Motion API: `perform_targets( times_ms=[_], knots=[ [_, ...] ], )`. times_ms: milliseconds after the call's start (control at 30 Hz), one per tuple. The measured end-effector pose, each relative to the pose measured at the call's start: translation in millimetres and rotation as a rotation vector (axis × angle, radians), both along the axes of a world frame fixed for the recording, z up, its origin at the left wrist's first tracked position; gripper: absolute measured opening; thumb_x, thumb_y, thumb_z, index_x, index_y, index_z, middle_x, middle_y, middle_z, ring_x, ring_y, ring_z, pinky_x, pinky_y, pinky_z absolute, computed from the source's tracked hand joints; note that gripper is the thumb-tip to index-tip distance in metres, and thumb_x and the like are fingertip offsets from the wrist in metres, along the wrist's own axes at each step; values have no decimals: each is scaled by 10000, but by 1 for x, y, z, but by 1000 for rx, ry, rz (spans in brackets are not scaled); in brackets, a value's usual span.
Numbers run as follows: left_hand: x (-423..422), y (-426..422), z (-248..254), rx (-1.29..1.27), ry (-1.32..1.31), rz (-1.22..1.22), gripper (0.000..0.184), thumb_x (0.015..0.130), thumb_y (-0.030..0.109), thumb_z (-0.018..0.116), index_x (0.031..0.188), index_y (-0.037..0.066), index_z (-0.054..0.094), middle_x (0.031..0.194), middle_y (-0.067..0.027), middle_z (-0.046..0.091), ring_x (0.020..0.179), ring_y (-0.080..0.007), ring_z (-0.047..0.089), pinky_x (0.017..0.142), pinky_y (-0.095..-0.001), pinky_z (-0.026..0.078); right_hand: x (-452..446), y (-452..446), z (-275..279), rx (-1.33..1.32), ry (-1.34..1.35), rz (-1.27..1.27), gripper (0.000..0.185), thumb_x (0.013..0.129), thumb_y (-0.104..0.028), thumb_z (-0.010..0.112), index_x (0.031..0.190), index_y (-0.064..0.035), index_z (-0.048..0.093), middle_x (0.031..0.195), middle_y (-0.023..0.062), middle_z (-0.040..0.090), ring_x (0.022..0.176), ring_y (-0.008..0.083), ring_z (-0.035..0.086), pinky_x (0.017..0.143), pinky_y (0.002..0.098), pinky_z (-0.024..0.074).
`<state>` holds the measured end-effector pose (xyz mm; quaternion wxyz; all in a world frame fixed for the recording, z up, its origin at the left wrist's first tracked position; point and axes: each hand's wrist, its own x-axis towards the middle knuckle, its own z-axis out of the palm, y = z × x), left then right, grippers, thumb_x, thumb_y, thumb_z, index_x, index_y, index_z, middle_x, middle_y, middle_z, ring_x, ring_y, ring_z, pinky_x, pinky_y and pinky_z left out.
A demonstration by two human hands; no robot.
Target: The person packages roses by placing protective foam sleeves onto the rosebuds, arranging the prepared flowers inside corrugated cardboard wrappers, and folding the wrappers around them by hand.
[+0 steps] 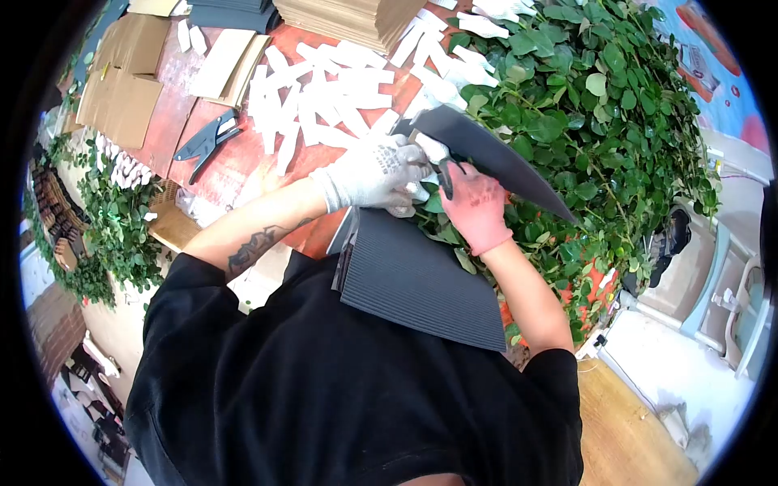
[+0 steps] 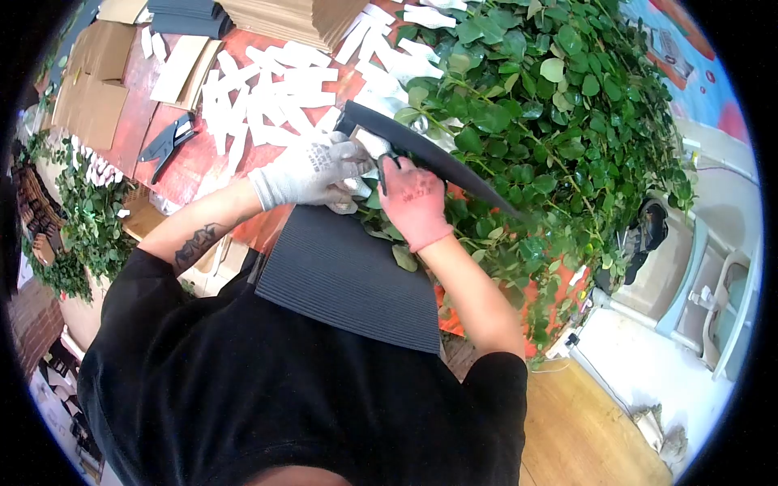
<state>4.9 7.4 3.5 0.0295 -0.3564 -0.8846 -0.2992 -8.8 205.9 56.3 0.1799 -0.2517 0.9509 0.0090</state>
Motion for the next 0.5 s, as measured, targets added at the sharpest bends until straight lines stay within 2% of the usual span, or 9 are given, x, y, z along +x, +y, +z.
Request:
perform_targets(
  times_ms=[33, 167, 233, 300, 333, 400, 433, 467, 500],
  knots=[
    [1, -2, 6, -28, -47, -3, 479, 698, 377, 646, 1110, 136, 608, 1067, -53, 572, 956, -257, 535, 846, -388, 421, 3, 8, -6, -69, 136, 3, 341, 755, -226, 645, 1067, -102, 590, 1055, 84, 600, 909, 241, 616, 762, 389, 499],
    [0, 0, 11, -121, -77, -40, 538, 691, 431, 666, 1128, 124, 598, 1072, -78, 552, 970, -263, 521, 851, -395, 418, -5, 15, -34, -20, 309, 103, 398, 775, -290, 605, 1131, -114, 571, 1074, 81, 600, 1003, 276, 582, 866, 406, 454],
    [-2, -1, 14, -132, -73, -70, 540, 699, 441, 664, 1126, 118, 596, 1075, -85, 547, 985, -267, 514, 853, -400, 415, -9, 17, -33, 10, 290, 105, 412, 774, -301, 602, 1139, -115, 566, 1092, 81, 592, 1007, 279, 579, 866, 395, 452],
    [-1, -5, 15, -120, -68, -107, 606, 708, 435, 687, 1204, 111, 556, 1182, -95, 505, 1066, -294, 496, 898, -427, 410, -1, 15, -19, 28, 200, 128, 416, 768, -308, 606, 1144, -133, 564, 1173, 92, 555, 968, 276, 593, 836, 391, 461],
    [-2, -11, 19, -48, -135, -102, 550, 716, 408, 696, 1163, 106, 586, 1123, -99, 533, 1015, -286, 539, 861, -397, 441, 7, 10, 1, 39, 107, 96, 407, 766, -308, 616, 1141, -158, 569, 1204, 97, 545, 921, 271, 608, 792, 395, 473],
    [-4, -34, 26, 71, -303, -60, 450, 727, 373, 700, 1090, 117, 630, 1046, -79, 571, 898, -255, 590, 777, -350, 478, 20, 12, 28, -67, 41, 151, 412, 758, -313, 632, 1143, -180, 571, 1134, 98, 582, 870, 269, 616, 744, 400, 477],
    [0, -37, 32, 42, -381, 11, 356, 747, 351, 688, 1023, 129, 659, 957, -58, 603, 814, -231, 618, 711, -341, 490, 23, 15, 23, -132, -34, 172, 355, 755, -300, 642, 1073, -154, 590, 1016, 94, 614, 869, 274, 607, 734, 397, 470],
    [3, -37, 28, 40, -401, -1, 356, 747, 351, 688, 1023, 129, 659, 957, -58, 603, 814, -231, 618, 711, -341, 490, 26, 15, 18, -133, -53, 159, 355, 755, -300, 642, 1073, -154, 590, 1016, 94, 614, 869, 274, 607, 734, 397, 470],
    [3, -38, 22, -129, -437, -55, 332, 752, 341, 683, 1009, 132, 658, 947, -59, 608, 808, -235, 623, 709, -349, 489, 27, 15, 10, -114, -116, 221, 316, 767, -295, 625, 1024, -117, 580, 938, 98, 609, 845, 273, 611, 710, 402, 479]
  ],
)
